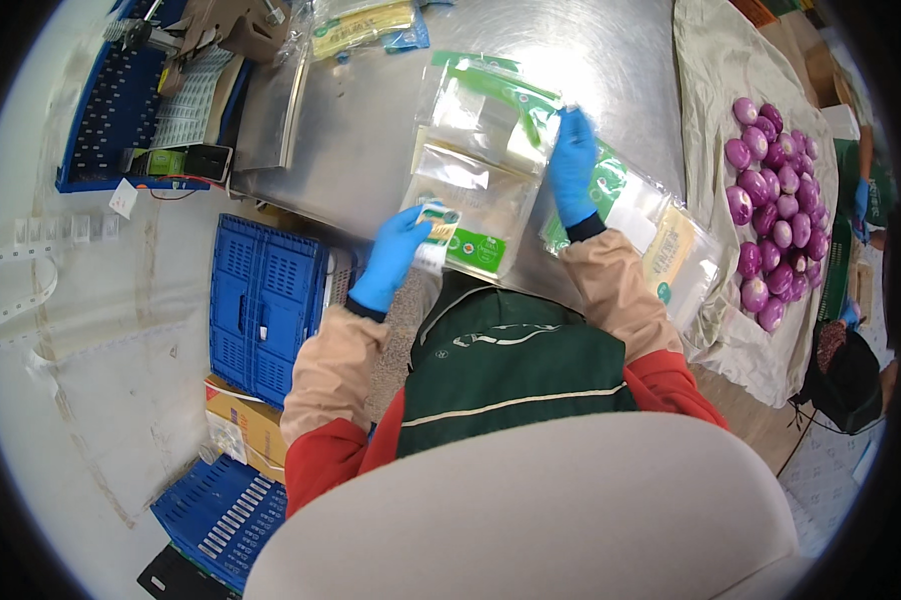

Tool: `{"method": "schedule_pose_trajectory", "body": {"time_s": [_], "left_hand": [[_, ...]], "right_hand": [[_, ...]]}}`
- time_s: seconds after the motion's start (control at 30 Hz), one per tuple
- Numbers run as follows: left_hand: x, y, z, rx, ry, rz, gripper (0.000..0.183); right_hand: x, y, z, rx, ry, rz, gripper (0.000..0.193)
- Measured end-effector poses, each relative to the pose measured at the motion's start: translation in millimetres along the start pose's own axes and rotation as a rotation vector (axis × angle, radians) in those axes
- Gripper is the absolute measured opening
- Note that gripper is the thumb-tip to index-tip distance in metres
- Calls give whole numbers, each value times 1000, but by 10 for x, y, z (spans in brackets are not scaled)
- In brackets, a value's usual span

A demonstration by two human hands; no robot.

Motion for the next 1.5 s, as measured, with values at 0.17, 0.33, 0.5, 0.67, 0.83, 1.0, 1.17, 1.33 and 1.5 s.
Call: {"method": "schedule_pose_trajectory", "body": {"time_s": [0.17,0.33,0.5,0.67,0.83,1.0,1.17,1.33,1.5], "left_hand": [[-116,-429,720,-57,195,377,30],[-144,-457,495,208,-152,499,42],[29,100,-668,469,-429,177,45],[429,200,-766,49,36,111,33],[430,218,-602,28,62,120,28],[69,77,-124,-34,1,52,25],[-68,-302,633,-54,131,233,22],[-149,-494,772,63,-60,528,30],[-27,-42,-415,376,-416,294,37]], "right_hand": [[-496,-364,-399,132,-477,-56,23],[-723,488,-897,32,-824,-656,30],[-572,51,-1178,430,-1041,-574,46],[-558,401,-1175,312,-1094,-475,33],[-562,447,-1095,253,-1033,-377,19],[-220,320,-264,-193,-250,43,17],[-295,-387,-241,175,-313,97,32],[-745,398,-860,105,-732,-614,36],[-595,68,-1057,275,-1057,-534,55]]}}
Point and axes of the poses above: each hand's wrist, its own z-axis towards the middle knuckle, its own x-axis out of the back of the hand, y = z × x, the point moved 7 cm from there along z, towards the middle knuckle, and after that the axes turned 9 degrees about -x, right-handed, at the moved point
